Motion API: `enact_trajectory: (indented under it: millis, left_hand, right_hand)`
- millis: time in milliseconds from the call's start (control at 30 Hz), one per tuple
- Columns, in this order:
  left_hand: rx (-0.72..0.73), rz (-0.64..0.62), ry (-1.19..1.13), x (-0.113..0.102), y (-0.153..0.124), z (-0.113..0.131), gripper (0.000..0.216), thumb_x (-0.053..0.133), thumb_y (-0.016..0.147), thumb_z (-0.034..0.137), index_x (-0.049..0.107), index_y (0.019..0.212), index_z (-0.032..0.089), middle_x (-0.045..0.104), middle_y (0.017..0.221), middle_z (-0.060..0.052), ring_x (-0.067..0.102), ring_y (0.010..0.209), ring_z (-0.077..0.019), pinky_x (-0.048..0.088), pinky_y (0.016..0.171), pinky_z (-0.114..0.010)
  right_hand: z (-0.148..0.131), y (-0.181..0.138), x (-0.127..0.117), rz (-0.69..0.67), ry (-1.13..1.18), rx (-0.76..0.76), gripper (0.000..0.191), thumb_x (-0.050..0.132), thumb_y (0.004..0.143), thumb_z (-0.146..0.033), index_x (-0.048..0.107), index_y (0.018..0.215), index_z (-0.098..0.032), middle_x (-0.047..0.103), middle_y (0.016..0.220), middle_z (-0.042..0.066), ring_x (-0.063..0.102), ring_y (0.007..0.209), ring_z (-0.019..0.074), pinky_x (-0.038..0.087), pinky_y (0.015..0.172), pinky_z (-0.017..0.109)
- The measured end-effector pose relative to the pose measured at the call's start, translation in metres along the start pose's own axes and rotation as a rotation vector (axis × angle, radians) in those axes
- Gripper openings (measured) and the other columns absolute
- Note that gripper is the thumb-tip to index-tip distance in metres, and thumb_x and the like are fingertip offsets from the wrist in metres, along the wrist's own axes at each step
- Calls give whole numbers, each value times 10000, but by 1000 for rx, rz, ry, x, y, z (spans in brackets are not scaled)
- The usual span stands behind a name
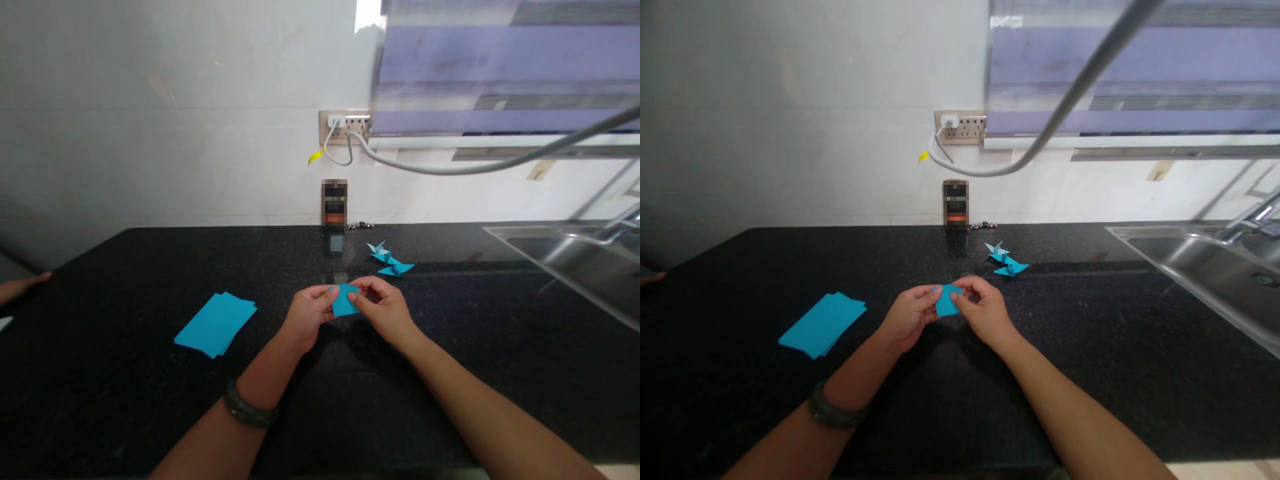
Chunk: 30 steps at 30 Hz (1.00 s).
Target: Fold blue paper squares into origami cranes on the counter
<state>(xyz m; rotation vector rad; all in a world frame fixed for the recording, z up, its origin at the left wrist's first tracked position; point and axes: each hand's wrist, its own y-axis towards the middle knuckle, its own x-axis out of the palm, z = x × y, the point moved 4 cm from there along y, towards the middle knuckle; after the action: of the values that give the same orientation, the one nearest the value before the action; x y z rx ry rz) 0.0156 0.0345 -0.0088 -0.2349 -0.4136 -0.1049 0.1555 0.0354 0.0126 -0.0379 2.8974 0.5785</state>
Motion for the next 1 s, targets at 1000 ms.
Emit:
enact_trajectory:
  millis: [1000]
  left_hand:
    - [-31,-78,12,-1,0,7,166,642,678,227,648,789,104,667,685,-77,610,596,-143,471,602,-276]
  right_hand:
    - [-6,0,-4,-328,-358,-387,264,512,815,-236,660,1016,-323,463,661,-10,474,595,99,369,539,218]
